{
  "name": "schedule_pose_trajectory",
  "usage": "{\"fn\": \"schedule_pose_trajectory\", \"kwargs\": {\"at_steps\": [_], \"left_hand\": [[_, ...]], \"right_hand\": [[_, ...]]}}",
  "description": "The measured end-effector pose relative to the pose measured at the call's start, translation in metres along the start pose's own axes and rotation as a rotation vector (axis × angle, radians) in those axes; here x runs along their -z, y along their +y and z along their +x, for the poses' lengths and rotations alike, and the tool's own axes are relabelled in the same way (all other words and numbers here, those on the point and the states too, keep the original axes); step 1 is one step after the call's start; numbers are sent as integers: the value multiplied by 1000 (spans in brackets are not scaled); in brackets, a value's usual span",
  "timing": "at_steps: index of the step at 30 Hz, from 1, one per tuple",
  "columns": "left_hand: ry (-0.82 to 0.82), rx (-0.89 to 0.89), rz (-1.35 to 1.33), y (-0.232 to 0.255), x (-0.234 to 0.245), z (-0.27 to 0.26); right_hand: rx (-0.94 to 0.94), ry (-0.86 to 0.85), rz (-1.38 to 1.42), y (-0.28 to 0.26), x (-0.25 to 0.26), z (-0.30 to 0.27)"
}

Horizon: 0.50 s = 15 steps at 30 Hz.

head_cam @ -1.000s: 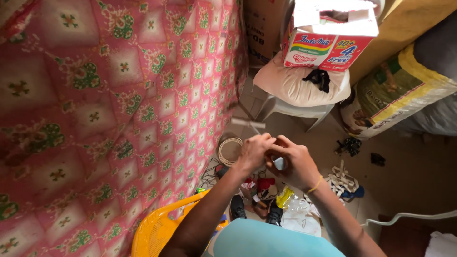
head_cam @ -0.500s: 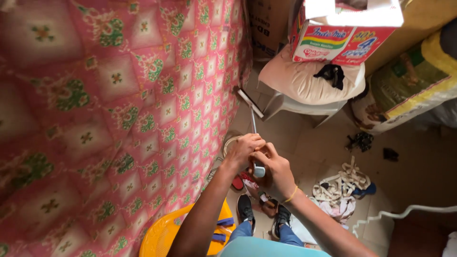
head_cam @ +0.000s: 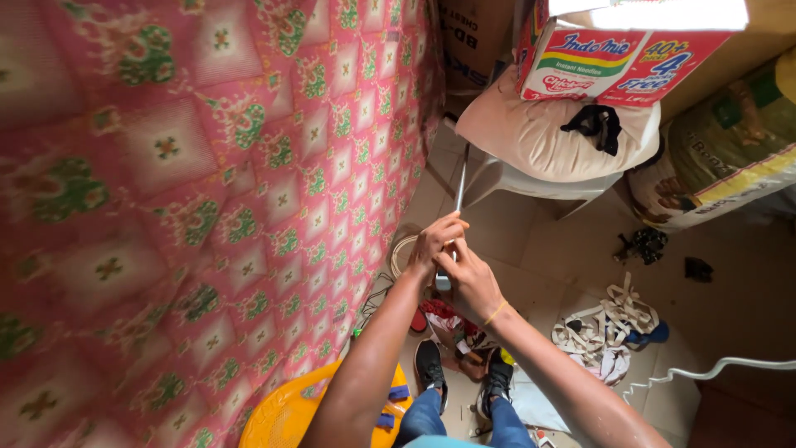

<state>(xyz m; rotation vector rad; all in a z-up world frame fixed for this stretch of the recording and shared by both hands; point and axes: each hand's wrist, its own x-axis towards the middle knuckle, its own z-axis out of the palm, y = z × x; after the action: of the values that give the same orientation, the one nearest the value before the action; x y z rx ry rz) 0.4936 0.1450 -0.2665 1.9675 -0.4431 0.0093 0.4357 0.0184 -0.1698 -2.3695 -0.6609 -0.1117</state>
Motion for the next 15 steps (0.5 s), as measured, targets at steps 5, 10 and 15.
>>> {"fn": "schedule_pose_trajectory", "kwargs": {"at_steps": [5,10,15], "left_hand": [[52,40,-60,-82,-45,46],[-14,167,-75,-127,-74,70],[-93,244,109,-123,-80,53]], "right_hand": [[29,-42,-57,83,-34,28],[0,23,-71,152,-58,44],[-306,25,85,163,-60,38]]}}
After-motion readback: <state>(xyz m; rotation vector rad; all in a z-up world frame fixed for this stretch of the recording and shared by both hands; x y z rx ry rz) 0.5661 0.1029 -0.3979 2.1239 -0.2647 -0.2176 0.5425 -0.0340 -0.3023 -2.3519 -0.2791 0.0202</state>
